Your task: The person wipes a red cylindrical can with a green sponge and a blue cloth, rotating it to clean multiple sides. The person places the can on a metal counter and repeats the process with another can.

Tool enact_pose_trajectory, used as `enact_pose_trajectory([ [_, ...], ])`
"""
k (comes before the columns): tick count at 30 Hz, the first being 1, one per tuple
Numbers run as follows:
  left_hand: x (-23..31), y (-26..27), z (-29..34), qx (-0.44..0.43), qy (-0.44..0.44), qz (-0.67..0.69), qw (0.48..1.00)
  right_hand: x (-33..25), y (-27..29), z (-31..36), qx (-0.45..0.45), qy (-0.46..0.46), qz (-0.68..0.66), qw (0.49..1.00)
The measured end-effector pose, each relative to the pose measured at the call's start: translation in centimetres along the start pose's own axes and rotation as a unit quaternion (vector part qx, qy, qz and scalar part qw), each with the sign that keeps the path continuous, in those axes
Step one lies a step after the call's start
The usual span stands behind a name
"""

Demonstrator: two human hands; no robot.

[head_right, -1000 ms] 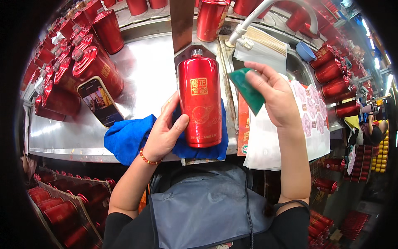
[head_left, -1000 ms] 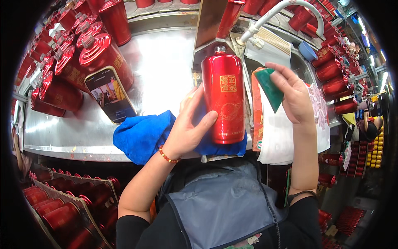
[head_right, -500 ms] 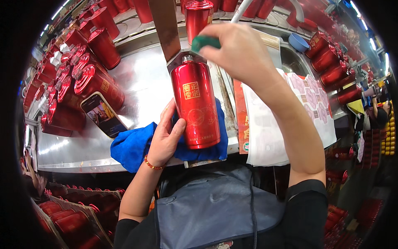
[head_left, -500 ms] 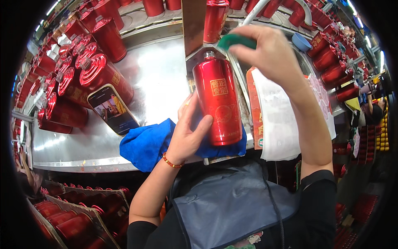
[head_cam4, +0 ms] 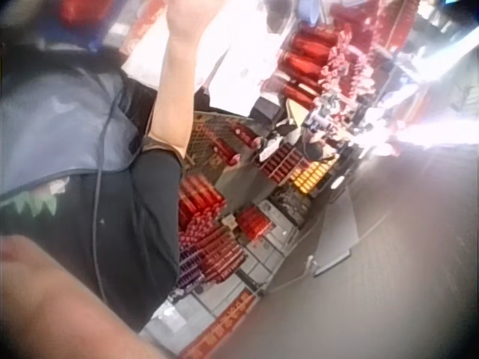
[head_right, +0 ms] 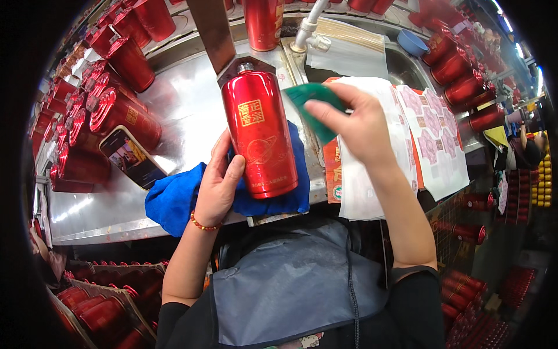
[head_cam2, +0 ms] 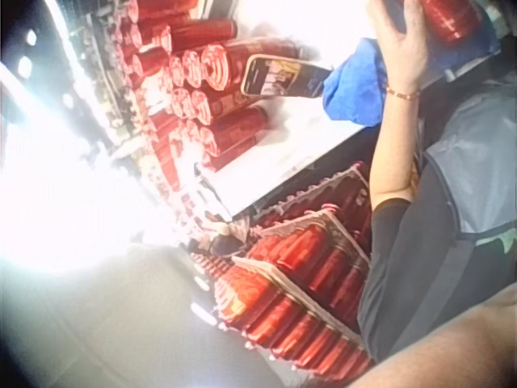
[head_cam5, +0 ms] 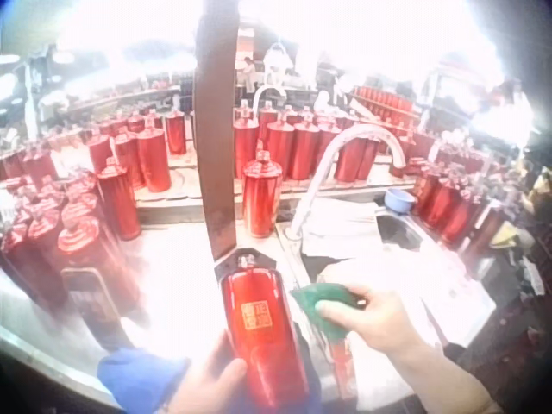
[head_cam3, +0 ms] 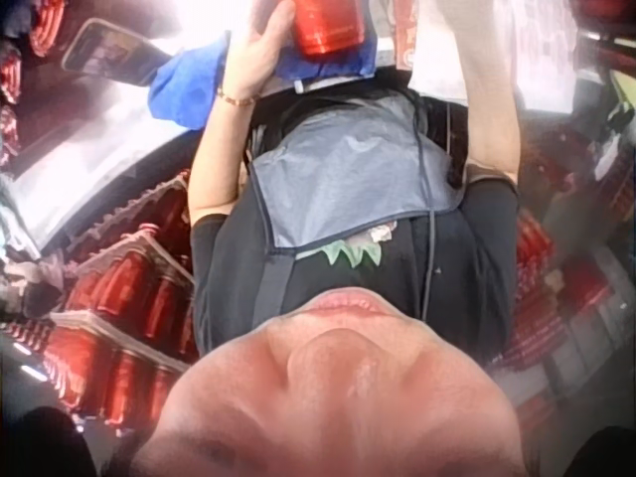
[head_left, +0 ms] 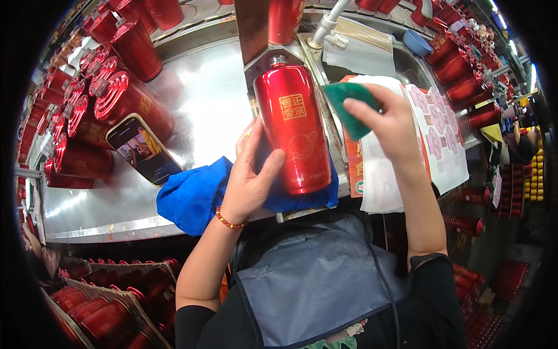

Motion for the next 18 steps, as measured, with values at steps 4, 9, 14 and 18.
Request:
enact_pose_trajectory([
  [4, 0.0, 0.0, 0.1, -0.004, 0.010, 0.005, 1.000, 2.5, -1.7, 1.7, -0.048, -0.085, -0.132, 0.986],
  [9, -0.3, 0.3, 0.0, -0.002, 0.014, 0.005, 1.000, 1.1, -1.7, 3.2, -0.084, -0.005, -0.073, 0.994],
  [14, -0.1, 0.3, -0.2, -0.011, -0.008, 0.002, 1.000, -1.9, -0.6, 2.1, -0.082, 0.092, 0.005, 0.992],
  [18, 1.6, -0.4, 0.3, -0.074, -0.156, -0.158, 0.972, -4.2, 0.4, 0.3, -0.006, 0.229, 0.143, 0.963],
])
Point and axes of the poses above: each hand's wrist, its own z-axis away from the middle knuckle, its own y-axis out of the back of the hand, x = y × z, the point moved 8 cm from there along -z, towards the middle knuckle, and after that the axes turned 13 degrees about x, right-handed, at the moved point
